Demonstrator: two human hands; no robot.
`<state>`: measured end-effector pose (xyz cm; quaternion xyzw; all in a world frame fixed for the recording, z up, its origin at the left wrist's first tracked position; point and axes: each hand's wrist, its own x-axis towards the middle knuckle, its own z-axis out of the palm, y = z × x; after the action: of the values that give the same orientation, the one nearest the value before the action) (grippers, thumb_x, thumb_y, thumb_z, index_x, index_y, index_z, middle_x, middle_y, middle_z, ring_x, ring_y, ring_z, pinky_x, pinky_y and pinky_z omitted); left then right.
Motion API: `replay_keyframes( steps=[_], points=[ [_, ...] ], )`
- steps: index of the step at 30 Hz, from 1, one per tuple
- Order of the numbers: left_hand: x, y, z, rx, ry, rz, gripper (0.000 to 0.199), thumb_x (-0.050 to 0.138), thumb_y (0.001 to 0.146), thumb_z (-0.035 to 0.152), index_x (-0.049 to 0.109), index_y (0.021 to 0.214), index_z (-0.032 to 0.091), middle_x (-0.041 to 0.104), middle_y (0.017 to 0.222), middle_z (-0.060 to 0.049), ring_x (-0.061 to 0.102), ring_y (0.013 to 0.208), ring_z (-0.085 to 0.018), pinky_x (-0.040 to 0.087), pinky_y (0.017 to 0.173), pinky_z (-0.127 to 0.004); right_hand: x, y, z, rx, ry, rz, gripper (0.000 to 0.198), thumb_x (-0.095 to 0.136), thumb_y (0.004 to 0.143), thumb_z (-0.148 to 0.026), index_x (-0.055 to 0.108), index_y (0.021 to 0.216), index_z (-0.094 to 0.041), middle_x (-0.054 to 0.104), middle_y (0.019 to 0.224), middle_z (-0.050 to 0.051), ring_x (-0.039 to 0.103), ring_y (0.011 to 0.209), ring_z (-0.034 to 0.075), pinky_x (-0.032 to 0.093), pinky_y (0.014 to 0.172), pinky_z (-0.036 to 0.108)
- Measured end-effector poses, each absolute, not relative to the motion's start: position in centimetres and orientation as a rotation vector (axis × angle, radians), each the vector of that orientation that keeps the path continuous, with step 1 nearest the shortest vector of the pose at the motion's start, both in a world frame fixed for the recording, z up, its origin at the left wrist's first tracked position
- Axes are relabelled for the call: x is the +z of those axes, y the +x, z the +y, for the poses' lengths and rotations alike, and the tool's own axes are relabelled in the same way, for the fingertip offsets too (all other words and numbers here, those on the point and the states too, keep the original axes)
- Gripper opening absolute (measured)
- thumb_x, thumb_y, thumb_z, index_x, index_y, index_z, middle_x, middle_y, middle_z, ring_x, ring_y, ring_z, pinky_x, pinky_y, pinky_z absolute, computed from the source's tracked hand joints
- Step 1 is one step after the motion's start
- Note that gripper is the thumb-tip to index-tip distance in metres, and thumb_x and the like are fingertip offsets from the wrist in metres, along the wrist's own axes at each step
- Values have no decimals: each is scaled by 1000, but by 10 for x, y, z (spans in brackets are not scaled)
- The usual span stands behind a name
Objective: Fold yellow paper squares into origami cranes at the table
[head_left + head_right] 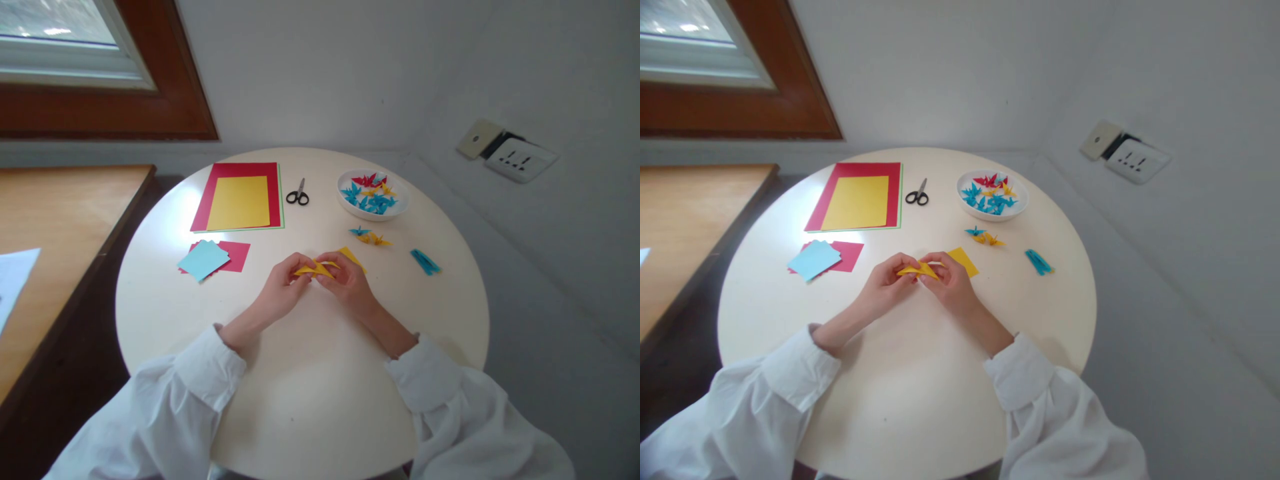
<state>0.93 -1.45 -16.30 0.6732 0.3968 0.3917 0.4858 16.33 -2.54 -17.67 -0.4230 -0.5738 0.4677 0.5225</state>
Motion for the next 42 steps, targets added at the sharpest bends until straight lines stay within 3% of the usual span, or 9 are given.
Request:
replay_keyframes(
  steps=[16, 28, 42],
  points=[
    [-161, 9, -17, 958, 1693, 942, 8, 50, 79, 19, 56, 85, 17, 63, 84, -4, 59, 78, -15, 45, 68, -25, -180, 165, -25, 1039, -1046, -1381, 22, 71, 65, -35, 60, 78, -21, 65, 82, 2, 63, 79, 15, 53, 74, 31],
    [-165, 8, -15, 1090, 1748, 996, 9, 56, 79, 22, 60, 85, 16, 67, 88, -6, 61, 81, -15, 49, 75, -28, -181, 167, -22, 892, -1087, -1339, 9, 67, 66, -21, 62, 74, -21, 64, 77, 1, 61, 77, 15, 50, 75, 32],
    [-165, 10, -15, 1125, 1687, 1061, 9, 58, 76, 23, 65, 79, 17, 70, 84, -6, 63, 77, -17, 52, 73, -30, -177, 165, -26, 807, -1066, -1446, 8, 63, 72, -19, 68, 75, -25, 61, 82, 3, 58, 82, 16, 49, 73, 32]
  ],
)
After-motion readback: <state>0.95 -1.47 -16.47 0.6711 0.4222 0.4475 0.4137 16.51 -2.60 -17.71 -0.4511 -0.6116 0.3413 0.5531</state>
